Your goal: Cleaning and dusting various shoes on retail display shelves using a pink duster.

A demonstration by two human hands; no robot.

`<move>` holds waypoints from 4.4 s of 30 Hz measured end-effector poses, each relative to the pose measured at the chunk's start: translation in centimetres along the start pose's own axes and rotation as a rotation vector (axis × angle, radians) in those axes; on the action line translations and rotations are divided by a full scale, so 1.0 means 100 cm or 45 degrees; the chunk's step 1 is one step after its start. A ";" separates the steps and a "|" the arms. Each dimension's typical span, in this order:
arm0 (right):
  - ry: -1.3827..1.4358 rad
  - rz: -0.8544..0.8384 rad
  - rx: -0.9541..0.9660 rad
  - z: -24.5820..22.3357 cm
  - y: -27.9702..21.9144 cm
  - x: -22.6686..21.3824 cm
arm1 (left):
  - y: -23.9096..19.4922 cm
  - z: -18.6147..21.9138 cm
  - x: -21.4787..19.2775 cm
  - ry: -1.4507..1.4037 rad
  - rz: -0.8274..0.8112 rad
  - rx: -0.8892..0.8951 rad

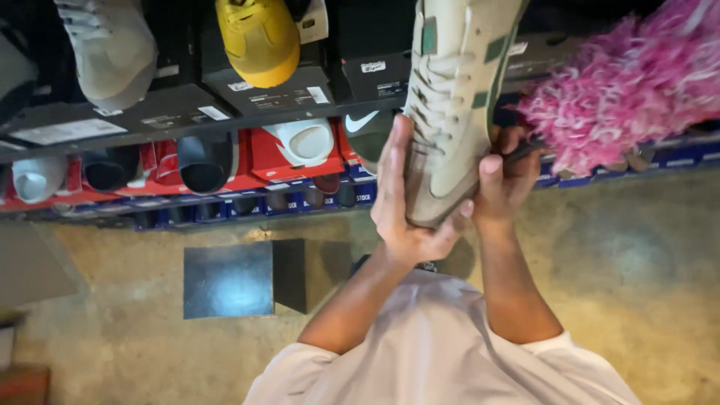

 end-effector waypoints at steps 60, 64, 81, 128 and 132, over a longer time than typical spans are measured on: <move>-1.690 0.939 0.375 -0.304 -0.579 -0.178 | -0.379 0.164 0.010 -1.646 -1.259 -1.652; -1.713 1.036 0.425 -0.322 -0.617 -0.182 | -0.413 0.170 0.032 -1.809 -1.229 -1.918; -2.008 0.699 0.139 -0.344 -0.581 -0.158 | -0.445 0.170 0.082 -1.527 -1.518 -1.812; -1.986 1.031 -0.150 -0.241 -0.429 -0.040 | -0.280 0.024 0.068 -1.451 -1.820 -1.339; -1.961 1.307 0.384 -0.187 -0.503 -0.098 | -0.257 0.039 0.061 -1.433 -1.838 -1.254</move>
Point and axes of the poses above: each hand's wrist, its own y-axis towards the middle knuckle, its own x-axis out of the palm, z = x × y, the point moved 3 cm from there along y, towards the middle knuckle, and after that the axes turned 4 degrees about y, right-handed, at the moved point
